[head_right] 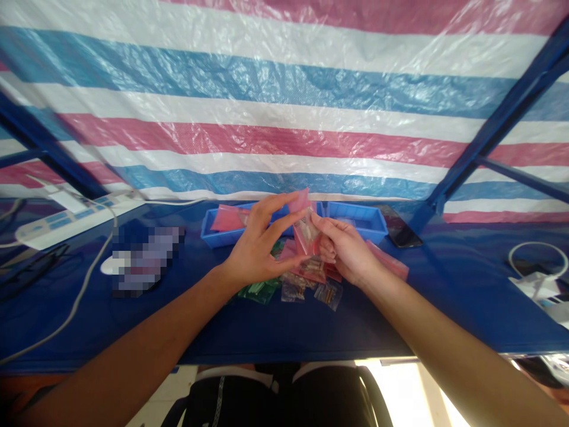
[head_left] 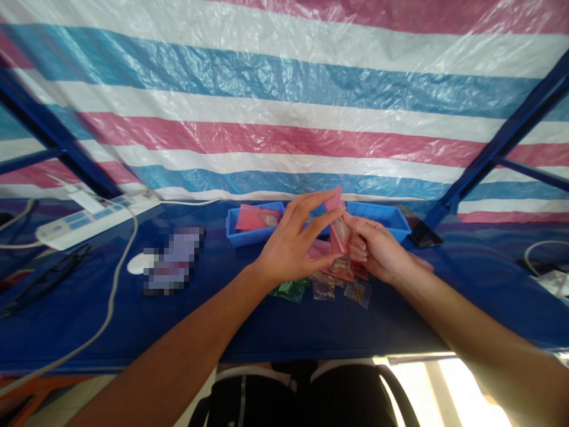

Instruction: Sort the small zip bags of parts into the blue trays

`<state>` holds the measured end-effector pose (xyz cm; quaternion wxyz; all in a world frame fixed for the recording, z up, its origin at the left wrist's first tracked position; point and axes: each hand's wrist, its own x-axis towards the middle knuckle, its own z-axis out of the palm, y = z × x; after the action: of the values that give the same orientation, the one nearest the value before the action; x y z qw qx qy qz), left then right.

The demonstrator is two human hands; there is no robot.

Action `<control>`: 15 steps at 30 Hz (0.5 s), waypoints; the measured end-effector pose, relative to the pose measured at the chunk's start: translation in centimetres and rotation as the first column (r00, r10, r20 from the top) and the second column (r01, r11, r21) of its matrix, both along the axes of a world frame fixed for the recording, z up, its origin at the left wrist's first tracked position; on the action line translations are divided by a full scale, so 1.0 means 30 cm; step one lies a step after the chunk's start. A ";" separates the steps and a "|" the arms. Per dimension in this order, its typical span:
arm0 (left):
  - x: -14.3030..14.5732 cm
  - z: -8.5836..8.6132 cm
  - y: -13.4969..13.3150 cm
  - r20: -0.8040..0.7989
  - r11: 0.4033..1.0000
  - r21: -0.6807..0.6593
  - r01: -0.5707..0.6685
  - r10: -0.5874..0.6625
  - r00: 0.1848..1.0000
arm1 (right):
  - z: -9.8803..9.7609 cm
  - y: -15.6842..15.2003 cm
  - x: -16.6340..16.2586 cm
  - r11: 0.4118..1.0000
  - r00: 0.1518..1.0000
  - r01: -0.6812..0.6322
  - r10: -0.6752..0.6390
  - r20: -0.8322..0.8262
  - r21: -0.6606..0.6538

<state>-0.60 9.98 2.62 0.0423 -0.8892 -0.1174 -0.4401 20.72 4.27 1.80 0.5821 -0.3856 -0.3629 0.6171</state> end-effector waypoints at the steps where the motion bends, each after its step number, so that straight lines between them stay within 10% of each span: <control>1: -0.001 -0.001 0.001 -0.005 1.000 -0.006 -0.012 0.012 1.000 | 0.001 -0.001 -0.002 1.000 1.000 0.000 0.000 -0.001 -0.004; 15: -0.011 -0.004 0.013 0.037 1.000 0.006 0.016 -0.017 0.999 | 0.015 -0.009 -0.007 0.998 0.996 0.055 -0.055 0.064 0.001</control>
<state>-0.93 10.36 2.49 0.0392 -0.8818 -0.1095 -0.4571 20.52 3.99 2.27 0.5869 -0.4152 -0.3702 0.5882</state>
